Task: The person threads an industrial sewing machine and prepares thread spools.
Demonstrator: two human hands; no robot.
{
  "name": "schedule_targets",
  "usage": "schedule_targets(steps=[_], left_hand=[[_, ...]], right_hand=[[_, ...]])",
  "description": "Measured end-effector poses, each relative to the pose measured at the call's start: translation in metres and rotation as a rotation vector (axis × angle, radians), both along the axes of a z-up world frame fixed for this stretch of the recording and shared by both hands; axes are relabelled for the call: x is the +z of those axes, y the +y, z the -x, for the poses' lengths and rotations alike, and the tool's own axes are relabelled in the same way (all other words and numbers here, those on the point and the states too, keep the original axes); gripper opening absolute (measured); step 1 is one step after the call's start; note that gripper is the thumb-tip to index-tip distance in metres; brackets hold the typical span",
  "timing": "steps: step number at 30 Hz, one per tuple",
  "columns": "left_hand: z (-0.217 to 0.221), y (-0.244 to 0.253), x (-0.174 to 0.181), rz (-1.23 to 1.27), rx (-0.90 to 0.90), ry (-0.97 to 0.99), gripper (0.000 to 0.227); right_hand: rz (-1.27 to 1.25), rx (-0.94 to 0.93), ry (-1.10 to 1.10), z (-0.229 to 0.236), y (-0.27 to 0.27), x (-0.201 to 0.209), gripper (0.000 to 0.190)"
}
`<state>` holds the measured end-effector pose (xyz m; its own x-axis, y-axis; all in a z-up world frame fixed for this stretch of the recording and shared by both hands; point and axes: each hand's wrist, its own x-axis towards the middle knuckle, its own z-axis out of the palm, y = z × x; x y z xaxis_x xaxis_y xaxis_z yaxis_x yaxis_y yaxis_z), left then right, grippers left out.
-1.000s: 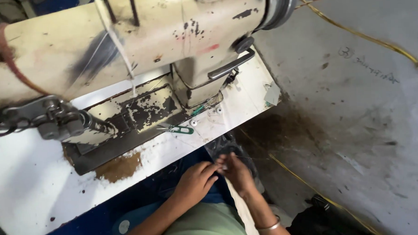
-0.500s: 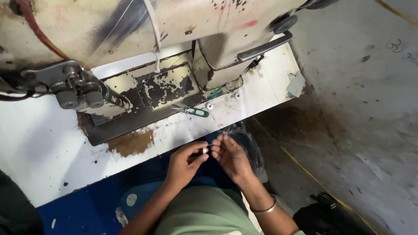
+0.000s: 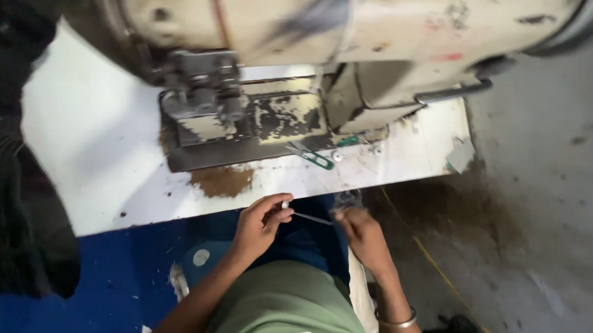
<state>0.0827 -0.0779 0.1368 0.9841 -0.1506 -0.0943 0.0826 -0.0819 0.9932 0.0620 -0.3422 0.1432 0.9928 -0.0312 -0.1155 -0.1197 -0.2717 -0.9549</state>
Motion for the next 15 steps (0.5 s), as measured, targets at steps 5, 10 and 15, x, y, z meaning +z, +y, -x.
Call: schedule_targets(steps=[5, 10, 15], left_hand=[[0.003, 0.023, -0.013, 0.472, -0.008, 0.248, 0.028], [0.01, 0.035, -0.024, 0.621, 0.099, 0.211, 0.029], [0.005, 0.057, -0.039, 0.563, 0.176, 0.164, 0.017]], right_hand=[[0.149, 0.385, 0.057, -0.004, 0.015, 0.006, 0.014], [0.088, 0.343, -0.005, -0.007, 0.046, 0.013, 0.012], [0.136, 0.266, 0.018, -0.03, 0.089, 0.02, 0.029]])
